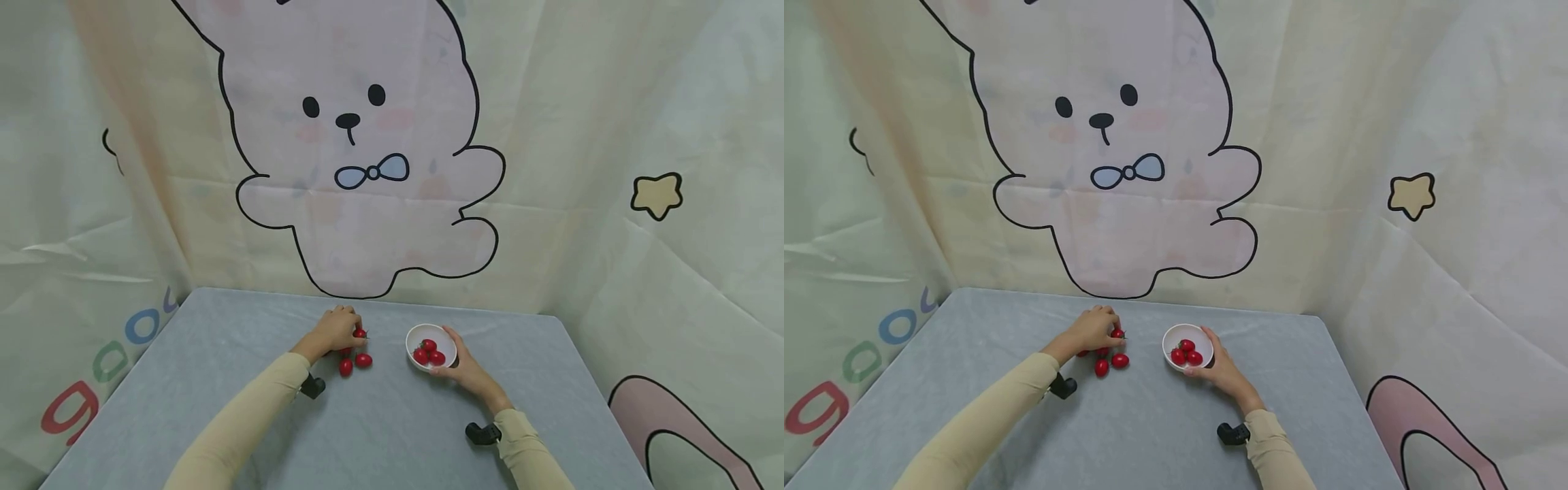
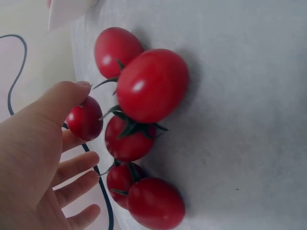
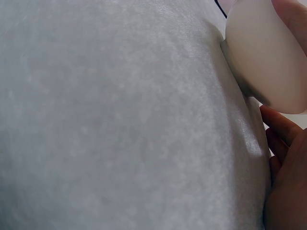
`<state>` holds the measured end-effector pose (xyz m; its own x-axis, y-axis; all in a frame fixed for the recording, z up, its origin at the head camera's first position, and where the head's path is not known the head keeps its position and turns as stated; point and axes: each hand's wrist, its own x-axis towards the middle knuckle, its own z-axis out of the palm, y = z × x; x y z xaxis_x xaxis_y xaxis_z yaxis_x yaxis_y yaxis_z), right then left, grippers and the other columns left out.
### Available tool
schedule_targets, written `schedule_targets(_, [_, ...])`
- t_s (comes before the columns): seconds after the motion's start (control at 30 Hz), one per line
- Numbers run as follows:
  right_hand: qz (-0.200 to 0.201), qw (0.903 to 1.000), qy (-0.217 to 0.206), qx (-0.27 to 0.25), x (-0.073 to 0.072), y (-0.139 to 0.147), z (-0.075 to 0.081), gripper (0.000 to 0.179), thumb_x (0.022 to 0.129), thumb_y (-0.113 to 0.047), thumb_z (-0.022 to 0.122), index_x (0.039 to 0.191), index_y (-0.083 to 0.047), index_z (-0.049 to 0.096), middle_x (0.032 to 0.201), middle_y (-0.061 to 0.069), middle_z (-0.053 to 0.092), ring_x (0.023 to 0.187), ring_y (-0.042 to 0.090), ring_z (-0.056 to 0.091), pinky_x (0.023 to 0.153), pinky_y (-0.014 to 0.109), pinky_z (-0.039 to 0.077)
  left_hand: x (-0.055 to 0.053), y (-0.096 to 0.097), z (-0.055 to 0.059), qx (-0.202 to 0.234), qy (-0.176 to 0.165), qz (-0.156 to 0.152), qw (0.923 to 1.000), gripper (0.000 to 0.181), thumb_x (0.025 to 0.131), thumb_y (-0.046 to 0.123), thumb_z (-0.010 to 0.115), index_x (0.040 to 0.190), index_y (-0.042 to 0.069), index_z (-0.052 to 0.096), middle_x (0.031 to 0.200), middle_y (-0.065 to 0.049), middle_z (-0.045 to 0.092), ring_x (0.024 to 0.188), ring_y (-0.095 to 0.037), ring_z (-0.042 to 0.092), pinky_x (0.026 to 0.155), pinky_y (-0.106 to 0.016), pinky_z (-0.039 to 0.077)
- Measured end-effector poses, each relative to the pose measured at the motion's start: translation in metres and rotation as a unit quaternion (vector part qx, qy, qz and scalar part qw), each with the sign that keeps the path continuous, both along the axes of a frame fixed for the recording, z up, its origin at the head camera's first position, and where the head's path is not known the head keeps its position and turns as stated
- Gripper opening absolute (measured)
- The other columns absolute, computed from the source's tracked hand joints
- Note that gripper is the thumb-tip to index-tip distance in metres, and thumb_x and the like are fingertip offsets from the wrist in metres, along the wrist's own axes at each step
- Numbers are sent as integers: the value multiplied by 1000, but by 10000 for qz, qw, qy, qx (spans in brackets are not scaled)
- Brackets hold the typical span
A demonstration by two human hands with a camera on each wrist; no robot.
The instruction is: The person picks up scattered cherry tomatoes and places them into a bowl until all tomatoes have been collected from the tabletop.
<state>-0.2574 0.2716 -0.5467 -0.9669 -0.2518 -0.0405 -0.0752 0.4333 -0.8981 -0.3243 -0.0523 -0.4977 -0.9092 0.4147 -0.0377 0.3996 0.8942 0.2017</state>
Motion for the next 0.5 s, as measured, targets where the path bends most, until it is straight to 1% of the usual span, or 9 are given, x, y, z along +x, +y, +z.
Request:
schedule_targets(0.2, [-46,10000,30,-38,0,-1,0,101,72,-24,81,148,-31,15,155,7,23,145,30,20,115,59,16,-2,3,4,47,89,-21,9999,37,79,51,68,99,19,69,114,-4,60,106,-24,51,91,-49,43])
schedule_targets(0.37, [-72,9999,-33,63,0,-1,0,103,72,-28,82,148,-33,13,155,4,23,145,27,20,115,57,17,-3,5,8,-4,107,-44,9999,37,80,50,68,100,20,69,118,-5,60,108,-24,51,92,-48,43])
schedule_targets(0.5, [-125,9999,-52,108,-1,-2,-2,104,70,-31,83,148,-34,14,155,3,23,145,26,20,115,57,17,-2,5,13,50,138,-55,9999,37,80,50,68,101,20,69,118,-5,60,109,-24,51,93,-48,43])
